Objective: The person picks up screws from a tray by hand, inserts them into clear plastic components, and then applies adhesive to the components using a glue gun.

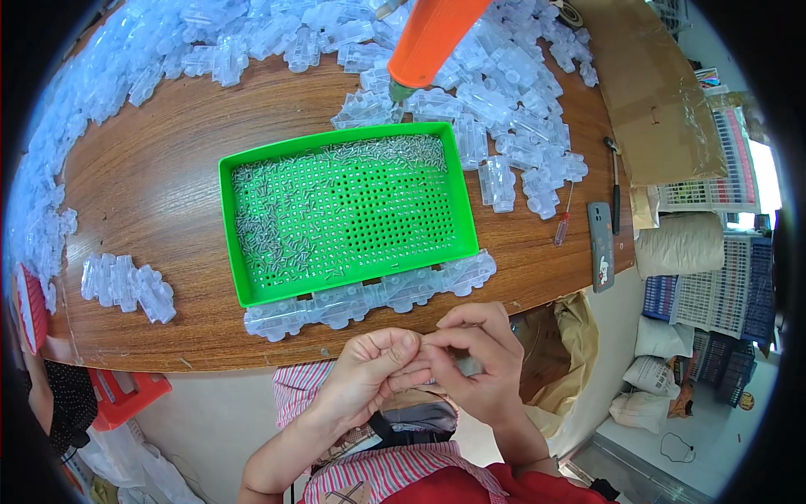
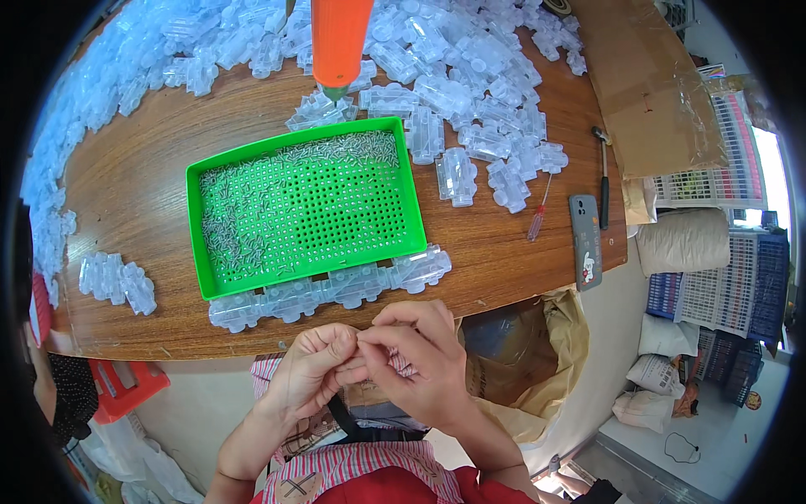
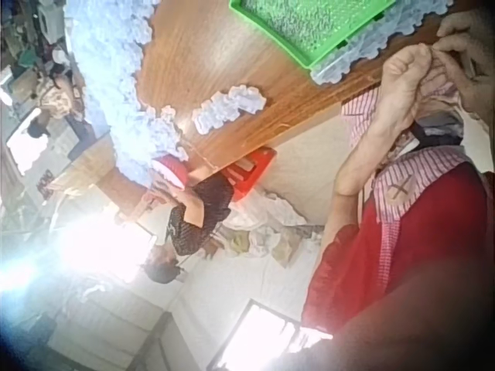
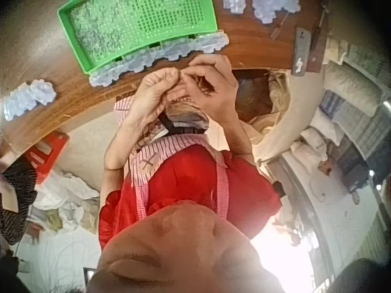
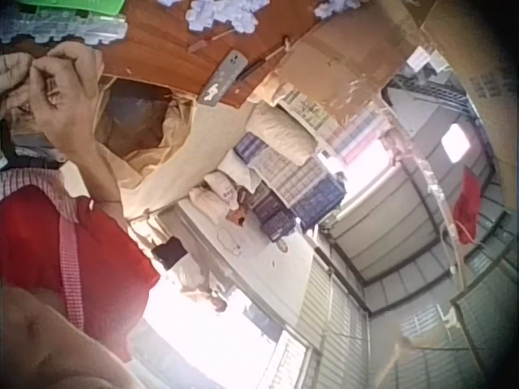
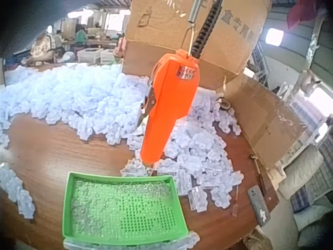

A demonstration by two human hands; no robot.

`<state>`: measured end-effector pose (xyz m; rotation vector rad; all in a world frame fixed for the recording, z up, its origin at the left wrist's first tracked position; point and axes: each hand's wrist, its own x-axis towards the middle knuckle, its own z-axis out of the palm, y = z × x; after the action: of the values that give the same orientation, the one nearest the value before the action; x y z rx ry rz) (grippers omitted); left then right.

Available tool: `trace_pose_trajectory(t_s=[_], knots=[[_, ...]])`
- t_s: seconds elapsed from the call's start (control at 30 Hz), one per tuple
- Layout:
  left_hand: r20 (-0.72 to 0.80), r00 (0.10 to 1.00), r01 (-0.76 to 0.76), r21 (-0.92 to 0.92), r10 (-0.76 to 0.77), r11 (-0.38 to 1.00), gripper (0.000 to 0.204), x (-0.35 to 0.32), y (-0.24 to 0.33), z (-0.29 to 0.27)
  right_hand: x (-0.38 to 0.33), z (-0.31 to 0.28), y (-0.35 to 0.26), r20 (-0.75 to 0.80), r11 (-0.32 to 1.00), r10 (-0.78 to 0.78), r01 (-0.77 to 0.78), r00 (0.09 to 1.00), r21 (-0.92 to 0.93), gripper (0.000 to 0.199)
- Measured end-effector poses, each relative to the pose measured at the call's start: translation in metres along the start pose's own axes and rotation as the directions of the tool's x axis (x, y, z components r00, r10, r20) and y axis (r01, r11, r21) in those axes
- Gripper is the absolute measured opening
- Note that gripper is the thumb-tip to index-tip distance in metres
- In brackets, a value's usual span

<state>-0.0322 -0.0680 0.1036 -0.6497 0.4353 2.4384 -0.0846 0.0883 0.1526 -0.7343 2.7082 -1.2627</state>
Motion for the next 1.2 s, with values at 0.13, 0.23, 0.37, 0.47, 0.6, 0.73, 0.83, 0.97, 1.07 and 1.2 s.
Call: trace_pose_trajectory(t_s=[0.13, 0.23, 0.37, 0.47, 0.6, 0.73, 0.83, 0.97, 1.07, 1.2], knots=[[-0.064, 0.998, -0.027, -0.038, 0.024, 0.999, 0.027, -0.002, 0.002, 0.009, 0.006, 0.004, 0.022, -0.210, 0.995, 0.102, -0.104, 0.972, -0.002, 0.016], [-0.067, 0.998, -0.027, -0.073, 0.022, 0.997, 0.027, -0.007, 0.004, 0.006, 0.013, 0.003, 0.036, -0.223, 0.983, 0.037, -0.076, 0.974, -0.168, 0.016], [-0.020, 0.999, -0.037, -0.137, 0.034, 0.990, 0.034, -0.009, 0.007, 0.004, 0.016, 0.006, 0.046, -0.166, 0.947, -0.137, 0.080, 0.976, -0.311, 0.021], [-0.041, 0.998, -0.043, -0.157, 0.037, 0.987, 0.041, -0.007, 0.008, 0.003, 0.017, 0.008, 0.048, -0.125, 0.934, -0.190, 0.140, 0.974, -0.328, 0.024], [-0.021, 0.999, -0.039, -0.245, 0.036, 0.969, 0.043, -0.004, 0.007, 0.002, 0.017, 0.009, 0.050, -0.118, 0.917, -0.228, 0.173, 0.966, -0.359, 0.026], [-0.034, 0.999, -0.038, -0.242, 0.031, 0.969, 0.043, -0.004, 0.007, 0.005, 0.019, 0.008, 0.048, -0.107, 0.912, -0.229, 0.175, 0.967, -0.370, 0.026], [-0.037, 0.999, -0.041, -0.245, 0.033, 0.969, 0.043, -0.004, 0.007, 0.004, 0.020, 0.008, 0.049, -0.088, 0.903, -0.248, 0.197, 0.965, -0.382, 0.025], [-0.047, 0.998, -0.049, -0.239, 0.039, 0.970, 0.044, -0.004, 0.007, 0.006, 0.021, 0.006, 0.047, -0.060, 0.913, -0.224, 0.187, 0.973, -0.364, 0.025], [-0.036, 0.999, -0.046, -0.259, 0.038, 0.965, 0.044, -0.004, 0.008, 0.007, 0.021, 0.004, 0.045, -0.053, 0.920, -0.214, 0.183, 0.975, -0.348, 0.026], [-0.021, 0.999, -0.041, -0.243, 0.037, 0.969, 0.046, -0.006, 0.009, 0.008, 0.020, 0.003, 0.033, -0.104, 0.950, -0.154, 0.118, 0.983, -0.289, 0.024]])
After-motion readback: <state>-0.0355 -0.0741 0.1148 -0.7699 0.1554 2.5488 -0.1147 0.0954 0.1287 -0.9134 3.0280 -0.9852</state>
